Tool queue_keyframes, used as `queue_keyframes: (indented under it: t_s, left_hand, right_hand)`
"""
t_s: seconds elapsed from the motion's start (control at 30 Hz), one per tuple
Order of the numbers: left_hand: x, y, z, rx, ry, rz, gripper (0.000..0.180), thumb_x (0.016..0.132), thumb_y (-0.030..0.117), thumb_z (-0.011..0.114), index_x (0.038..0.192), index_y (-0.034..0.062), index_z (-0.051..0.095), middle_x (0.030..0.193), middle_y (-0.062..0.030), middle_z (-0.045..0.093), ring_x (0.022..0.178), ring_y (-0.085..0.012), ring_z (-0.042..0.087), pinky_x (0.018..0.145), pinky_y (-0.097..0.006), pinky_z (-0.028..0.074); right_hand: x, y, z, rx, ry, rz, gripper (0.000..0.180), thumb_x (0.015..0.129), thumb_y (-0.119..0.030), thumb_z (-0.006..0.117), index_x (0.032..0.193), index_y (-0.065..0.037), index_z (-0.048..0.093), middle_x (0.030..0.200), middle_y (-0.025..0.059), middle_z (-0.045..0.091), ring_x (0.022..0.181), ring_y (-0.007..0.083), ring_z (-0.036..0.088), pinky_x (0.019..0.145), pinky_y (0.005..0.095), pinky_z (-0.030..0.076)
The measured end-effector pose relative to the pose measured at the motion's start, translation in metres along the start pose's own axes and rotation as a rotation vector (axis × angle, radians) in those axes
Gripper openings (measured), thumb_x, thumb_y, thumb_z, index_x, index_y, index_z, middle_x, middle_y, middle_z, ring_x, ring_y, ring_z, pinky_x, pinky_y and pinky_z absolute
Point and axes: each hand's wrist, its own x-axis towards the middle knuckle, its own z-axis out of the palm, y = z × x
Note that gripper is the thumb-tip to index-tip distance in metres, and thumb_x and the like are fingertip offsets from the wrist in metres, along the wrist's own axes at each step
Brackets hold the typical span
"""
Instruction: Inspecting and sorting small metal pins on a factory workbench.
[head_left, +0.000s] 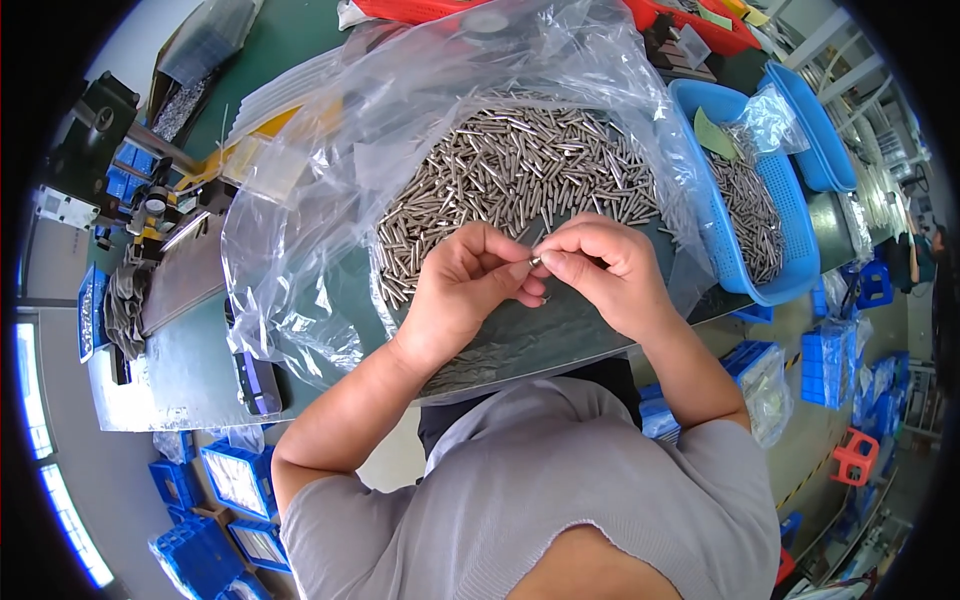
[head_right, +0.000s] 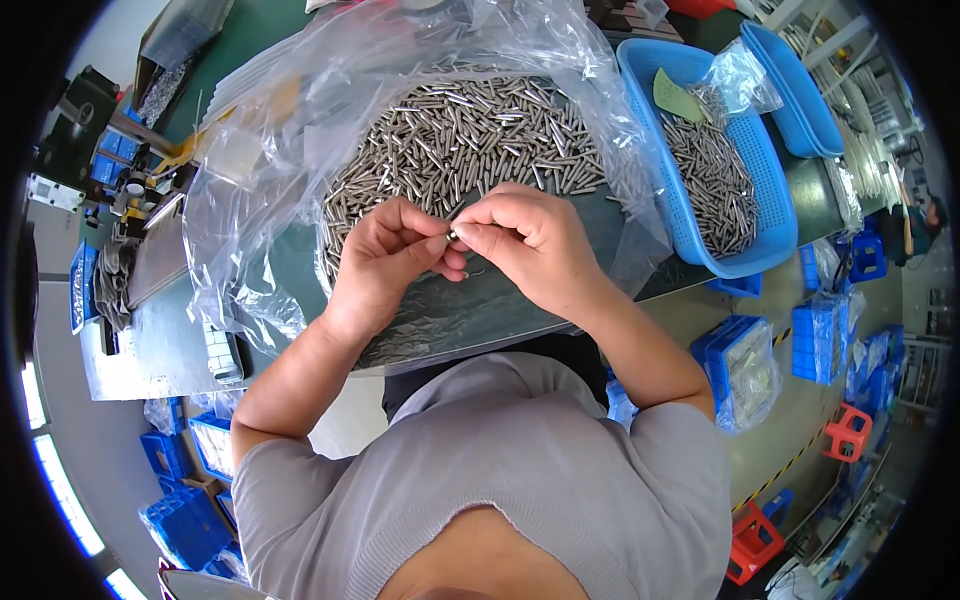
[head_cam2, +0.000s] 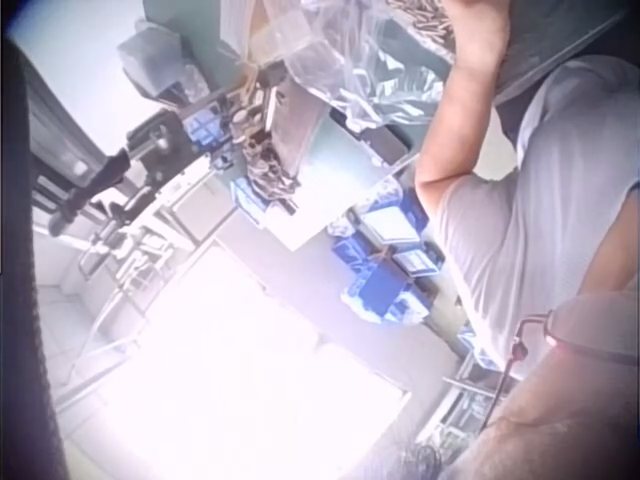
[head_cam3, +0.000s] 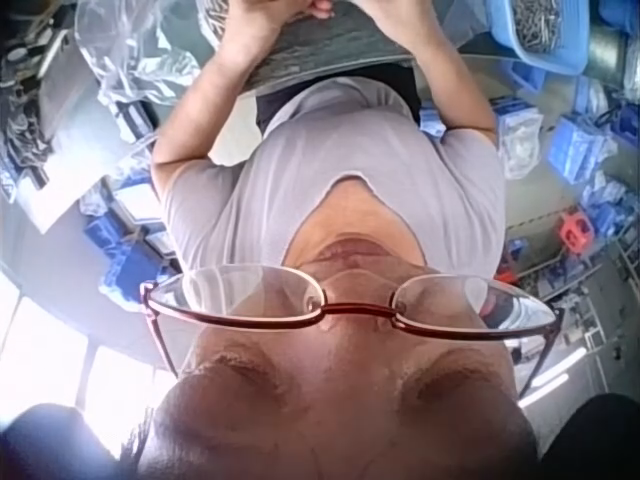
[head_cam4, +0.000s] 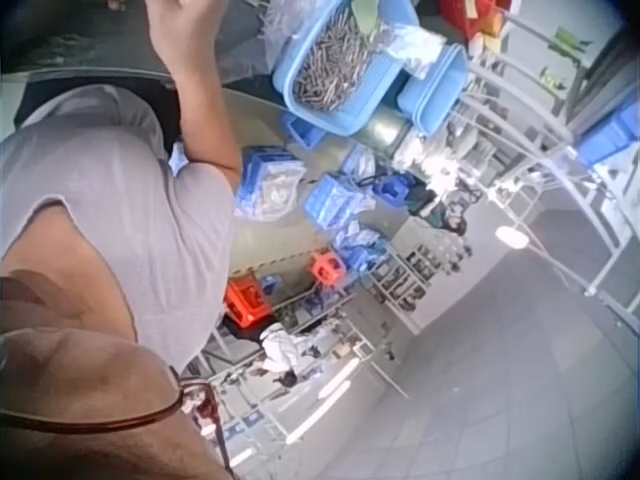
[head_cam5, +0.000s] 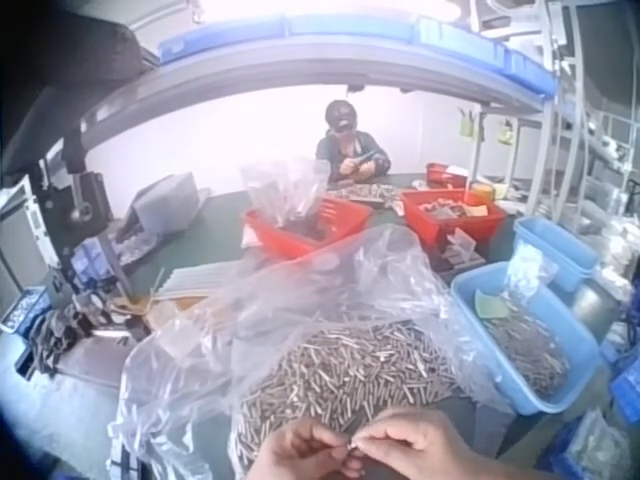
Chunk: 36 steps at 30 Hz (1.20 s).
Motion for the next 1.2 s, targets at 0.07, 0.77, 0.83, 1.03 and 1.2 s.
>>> queue_keyframes:
  t_s: [0.07,0.77,0.83,1.03,1.2]
  left_hand:
    - [0.000,-0.001,-0.001,0.008,0.001,-0.005,0.006,0.089,-0.002,0.053,0.094,-0.0046,0.051,0.089,-0.0125,0.063,0.078,-0.0177,0.064,0.072,-0.029,0.055]
    - [0.002,0.006,-0.003,-0.112,0.147,0.061,0.003,0.089,-0.001,0.052,0.091,-0.0031,0.052,0.090,-0.0165,0.064,0.077,-0.0187,0.063,0.071,-0.032,0.055]
    - [0.002,0.006,-0.002,-0.114,0.136,0.059,0.003,0.089,-0.002,0.052,0.091,-0.0031,0.051,0.091,-0.0168,0.064,0.078,-0.0191,0.063,0.071,-0.032,0.055]
    - [0.002,0.002,-0.005,-0.153,0.084,0.022,0.004,0.089,-0.001,0.051,0.093,-0.0014,0.052,0.093,-0.0176,0.064,0.078,-0.0198,0.064,0.072,-0.033,0.055]
    - [0.002,0.001,-0.003,-0.144,0.038,-0.012,0.006,0.089,-0.001,0.051,0.094,-0.0028,0.052,0.092,-0.0179,0.064,0.078,-0.0213,0.065,0.072,-0.033,0.055]
  right_hand:
    - [0.000,-0.001,-0.001,-0.002,0.002,-0.027,0.007,0.081,-0.003,0.065,0.087,-0.001,0.063,0.083,0.0035,0.061,0.070,0.0064,0.057,0.063,0.0200,0.045]
    - [0.024,0.005,-0.006,-0.798,-0.226,-0.185,0.012,0.071,-0.013,0.070,0.081,-0.011,0.063,0.076,0.0044,0.055,0.068,0.0249,0.059,0.058,0.0354,0.047]
    - [0.026,0.010,-0.004,-0.803,-0.226,-0.233,0.011,0.072,-0.012,0.068,0.080,-0.010,0.061,0.075,0.0045,0.055,0.069,0.0255,0.059,0.058,0.0364,0.048]
    - [0.028,0.007,-0.011,-0.272,-0.076,-0.037,0.005,0.083,-0.006,0.060,0.088,-0.005,0.058,0.075,0.0004,0.055,0.063,0.0102,0.052,0.057,0.0257,0.043]
    - [0.023,-0.010,-0.017,0.310,-0.084,0.278,0.009,0.088,-0.011,0.059,0.087,-0.002,0.057,0.078,-0.0034,0.055,0.072,0.0034,0.050,0.066,0.0196,0.042]
